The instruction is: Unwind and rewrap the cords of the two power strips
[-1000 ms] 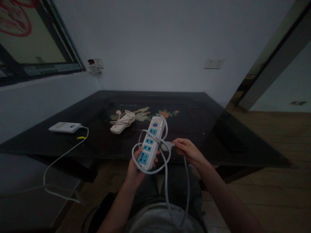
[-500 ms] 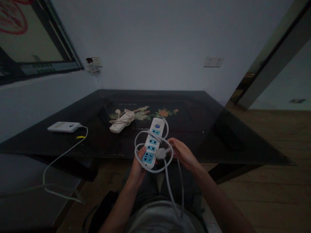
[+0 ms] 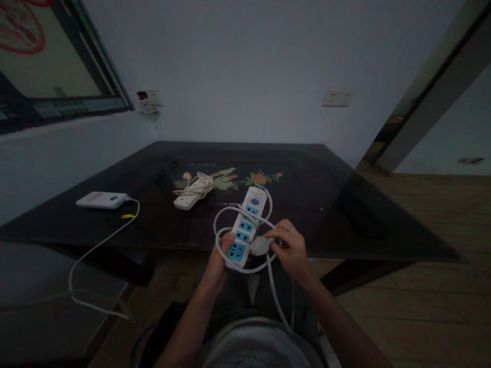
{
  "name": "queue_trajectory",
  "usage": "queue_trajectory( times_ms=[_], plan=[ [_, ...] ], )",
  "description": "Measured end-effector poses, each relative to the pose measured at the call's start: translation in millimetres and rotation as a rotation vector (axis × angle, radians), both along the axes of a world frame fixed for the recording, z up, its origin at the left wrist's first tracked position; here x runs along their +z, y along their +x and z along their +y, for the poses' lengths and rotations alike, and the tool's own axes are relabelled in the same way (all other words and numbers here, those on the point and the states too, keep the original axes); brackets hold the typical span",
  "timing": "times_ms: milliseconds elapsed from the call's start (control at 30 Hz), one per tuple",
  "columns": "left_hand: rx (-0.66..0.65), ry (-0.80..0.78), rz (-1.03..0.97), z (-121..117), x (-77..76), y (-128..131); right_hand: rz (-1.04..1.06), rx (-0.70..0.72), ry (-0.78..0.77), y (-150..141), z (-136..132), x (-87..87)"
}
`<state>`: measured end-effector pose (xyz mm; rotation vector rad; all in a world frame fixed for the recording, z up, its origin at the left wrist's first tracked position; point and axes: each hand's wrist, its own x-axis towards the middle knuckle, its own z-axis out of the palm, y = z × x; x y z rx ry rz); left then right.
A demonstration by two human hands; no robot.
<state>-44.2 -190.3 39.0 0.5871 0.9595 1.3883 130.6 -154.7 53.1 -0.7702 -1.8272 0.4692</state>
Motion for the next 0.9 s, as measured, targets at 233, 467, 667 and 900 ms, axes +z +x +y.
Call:
queue_trajectory(
  times_ms=[233, 467, 667, 900],
  plan=[
    [-0.195, 0.033, -0.023, -8, 2.8, -19, 0.643, -0.074, -0.139, 40, 5, 24.6],
    [-0.273, 0.089, -0.183, -17, -0.8, -35, 1.126, -0.093, -0.545, 133, 44, 22.1],
    [-0.092, -0.071, -0.416, -9, 12.8, -28, 1.270, -0.214, -0.599, 166, 39, 24.7],
    [0.057, -0.123, -0.447, -11, 25.0, -23, 1.462, -0.504, -0.440, 194, 11, 46.6]
  ],
)
